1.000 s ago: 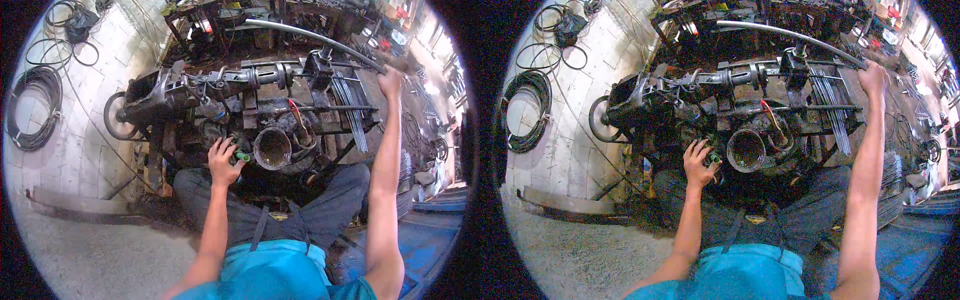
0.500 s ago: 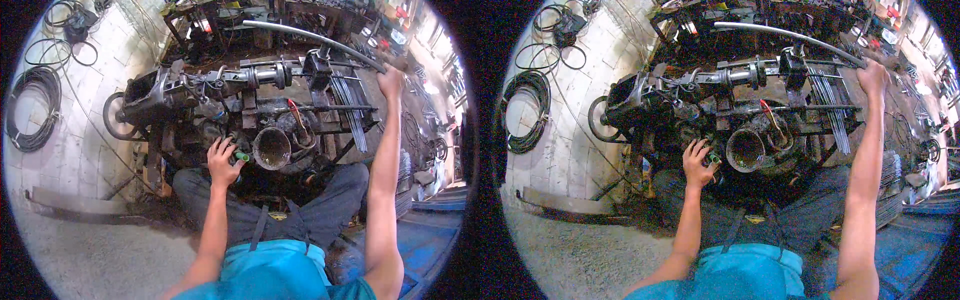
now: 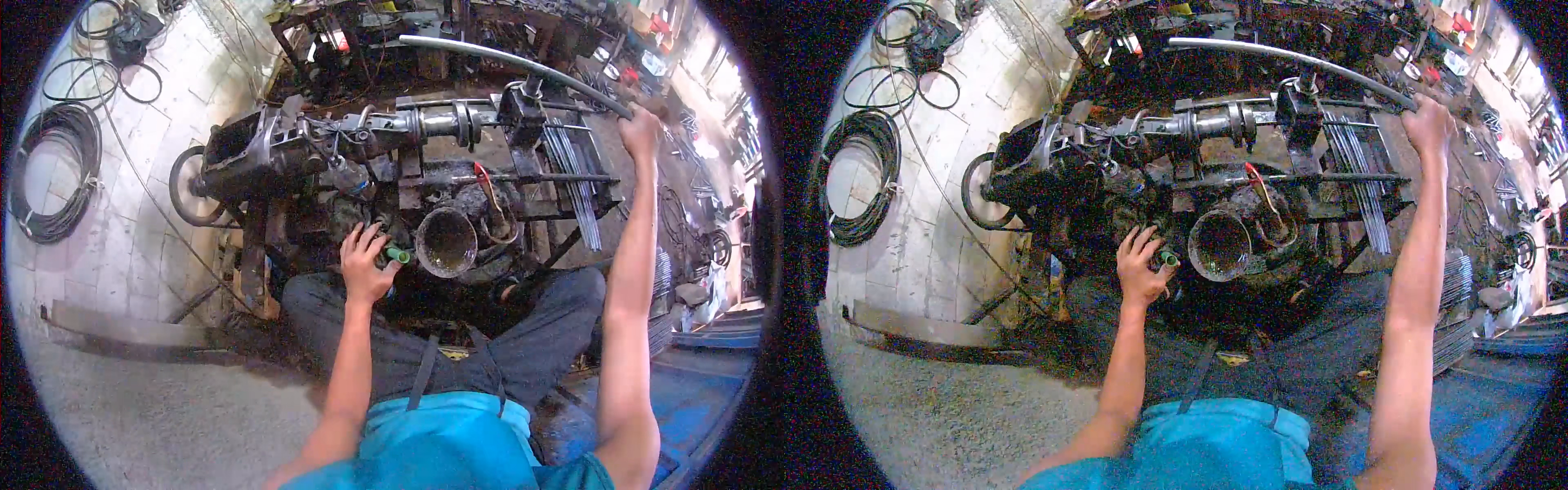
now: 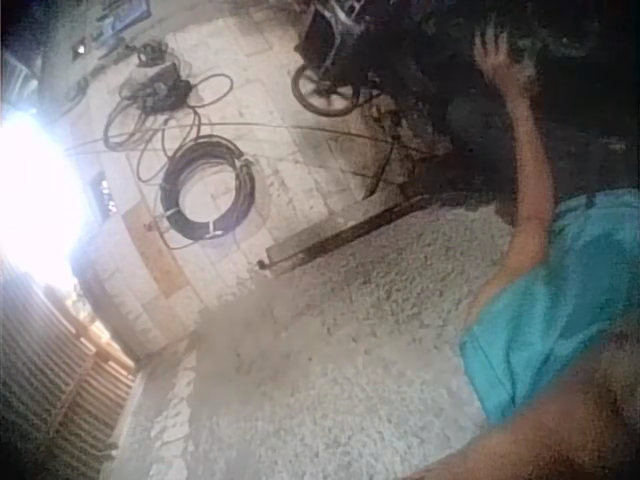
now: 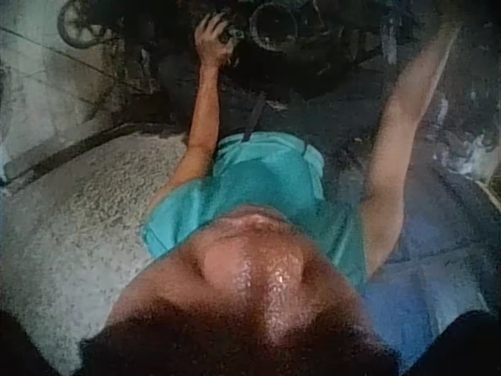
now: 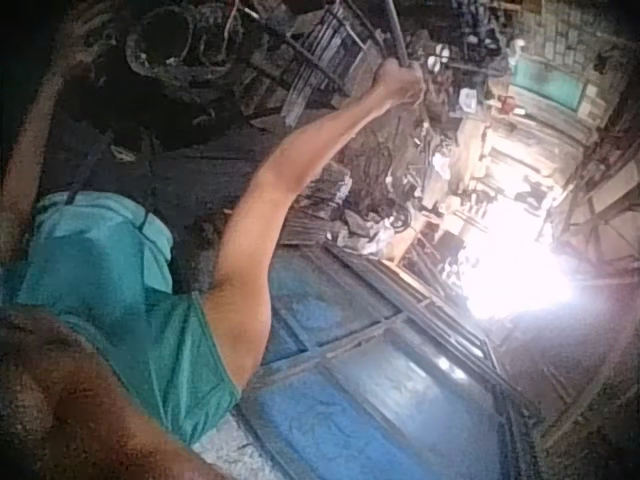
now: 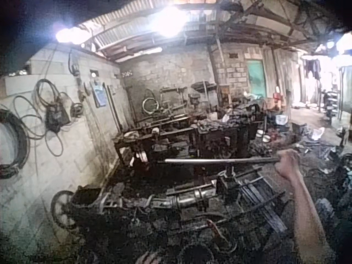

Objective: Operating a manual lathe or specialized metalworking machine to shape and check long metal rods.

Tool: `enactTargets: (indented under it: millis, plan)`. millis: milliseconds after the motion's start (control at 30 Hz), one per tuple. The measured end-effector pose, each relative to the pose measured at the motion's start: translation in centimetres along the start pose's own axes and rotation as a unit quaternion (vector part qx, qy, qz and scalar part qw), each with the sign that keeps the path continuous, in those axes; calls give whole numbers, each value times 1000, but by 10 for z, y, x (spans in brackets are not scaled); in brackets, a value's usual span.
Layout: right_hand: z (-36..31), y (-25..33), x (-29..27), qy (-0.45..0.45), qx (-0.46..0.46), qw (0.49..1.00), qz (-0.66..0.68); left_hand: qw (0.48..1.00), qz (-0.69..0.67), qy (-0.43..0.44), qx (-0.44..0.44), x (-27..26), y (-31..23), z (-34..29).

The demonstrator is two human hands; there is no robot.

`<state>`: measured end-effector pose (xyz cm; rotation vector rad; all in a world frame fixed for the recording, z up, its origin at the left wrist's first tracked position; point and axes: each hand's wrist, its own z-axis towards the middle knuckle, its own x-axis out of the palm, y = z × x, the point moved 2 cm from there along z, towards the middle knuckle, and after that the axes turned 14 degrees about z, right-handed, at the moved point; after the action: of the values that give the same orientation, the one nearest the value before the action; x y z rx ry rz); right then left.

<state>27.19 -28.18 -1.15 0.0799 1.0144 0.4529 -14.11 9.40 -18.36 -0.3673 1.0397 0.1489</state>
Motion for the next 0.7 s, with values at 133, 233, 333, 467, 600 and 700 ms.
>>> enactTargets:
  millis: [133,233,333,467,600,700]
  plan:
    - [-6,12,-10,10,30,1000,0,1000,4,-1,1,3,1,-1]
    - [-13,7,-1,-62,-27,997,48,1000,10,-1,-1,2,1,1]
    - [-12,3,3,-51,-38,997,51,1000,12,1,-2,1,3,0]
    - [-8,-1,0,-44,-9,998,49,1000,15,9,-7,2,-1,1]
    - [-6,3,2,-40,-14,999,31,1000,12,-9,-1,2,0,0]
    - [-6,10,-5,-50,-30,997,40,1000,9,8,-6,2,0,-1]
